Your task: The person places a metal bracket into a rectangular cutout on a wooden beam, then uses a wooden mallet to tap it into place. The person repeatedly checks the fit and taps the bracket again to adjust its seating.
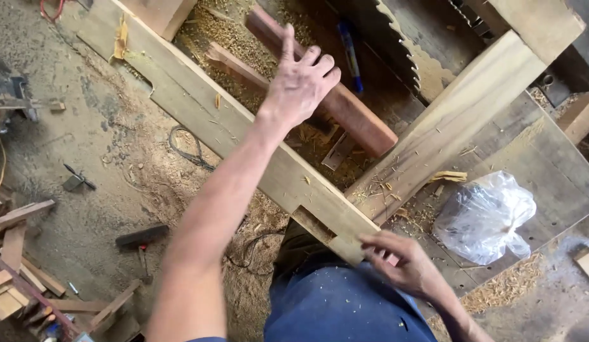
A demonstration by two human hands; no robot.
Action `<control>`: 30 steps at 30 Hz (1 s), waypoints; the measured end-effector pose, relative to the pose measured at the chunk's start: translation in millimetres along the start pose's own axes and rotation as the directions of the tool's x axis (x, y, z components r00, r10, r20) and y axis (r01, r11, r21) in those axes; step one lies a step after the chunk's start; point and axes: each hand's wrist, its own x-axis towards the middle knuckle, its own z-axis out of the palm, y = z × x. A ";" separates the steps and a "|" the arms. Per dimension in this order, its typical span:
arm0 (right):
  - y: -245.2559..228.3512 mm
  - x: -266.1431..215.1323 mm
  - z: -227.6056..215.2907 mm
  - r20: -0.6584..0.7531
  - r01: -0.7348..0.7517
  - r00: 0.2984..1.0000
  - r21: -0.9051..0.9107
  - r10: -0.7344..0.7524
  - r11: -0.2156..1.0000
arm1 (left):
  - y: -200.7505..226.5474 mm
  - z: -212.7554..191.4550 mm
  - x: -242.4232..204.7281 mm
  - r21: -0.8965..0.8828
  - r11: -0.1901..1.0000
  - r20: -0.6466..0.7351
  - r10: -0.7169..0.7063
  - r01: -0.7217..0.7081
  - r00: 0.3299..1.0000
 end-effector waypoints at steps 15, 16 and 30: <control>-43.8 131.3 -36.9 -0.218 0.335 0.894 -0.257 -0.392 0.906 | 105.8 66.9 -370.7 -0.790 0.411 -0.292 -0.905 0.455 0.311; -49.8 128.0 -39.2 -0.150 0.304 0.927 -0.242 -0.345 0.922 | 120.6 100.2 -400.2 -0.807 0.352 -0.259 -0.933 0.474 0.251; 154.9 -103.2 63.8 -0.315 -0.489 0.872 -0.595 0.375 0.637 | 182.0 79.0 -356.1 -0.996 0.068 -0.063 -0.994 0.062 0.093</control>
